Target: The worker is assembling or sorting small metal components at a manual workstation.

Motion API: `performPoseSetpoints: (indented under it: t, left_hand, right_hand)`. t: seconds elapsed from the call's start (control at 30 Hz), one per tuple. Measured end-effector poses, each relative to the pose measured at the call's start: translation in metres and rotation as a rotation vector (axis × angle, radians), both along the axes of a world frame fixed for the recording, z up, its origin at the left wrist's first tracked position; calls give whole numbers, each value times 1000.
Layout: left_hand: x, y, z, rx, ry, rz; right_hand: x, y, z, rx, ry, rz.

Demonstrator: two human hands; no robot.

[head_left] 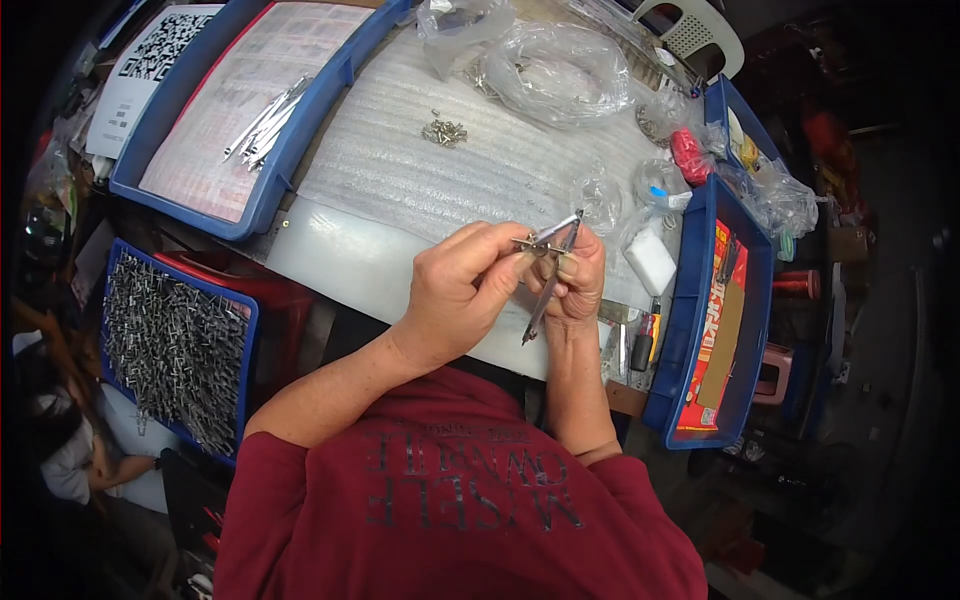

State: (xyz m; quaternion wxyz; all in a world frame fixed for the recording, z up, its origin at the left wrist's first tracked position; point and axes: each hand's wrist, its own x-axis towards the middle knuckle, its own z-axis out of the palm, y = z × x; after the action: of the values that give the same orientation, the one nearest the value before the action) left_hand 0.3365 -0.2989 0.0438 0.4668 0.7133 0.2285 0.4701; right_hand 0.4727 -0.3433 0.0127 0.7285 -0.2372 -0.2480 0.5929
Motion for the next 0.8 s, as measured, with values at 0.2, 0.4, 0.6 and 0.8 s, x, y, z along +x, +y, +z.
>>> performPoseSetpoints:
  t: [0.2,0.4,0.6,0.8]
  left_hand:
    - [1,-2,-2,-18,-42,43]
    - [2,-3,-9,-240,-82,17]
    - [-3,-1,-10,-595,-143,-122]
    - [-7,0,-16,-484,-151,-88]
  right_hand:
    - [-2,-1,4,-32,-66,-42]
    - [-3,0,2,-38,-127,-89]
    - [-3,-1,-1,-126,-291,-162]
    - [-5,0,0,-172,-340,-169]
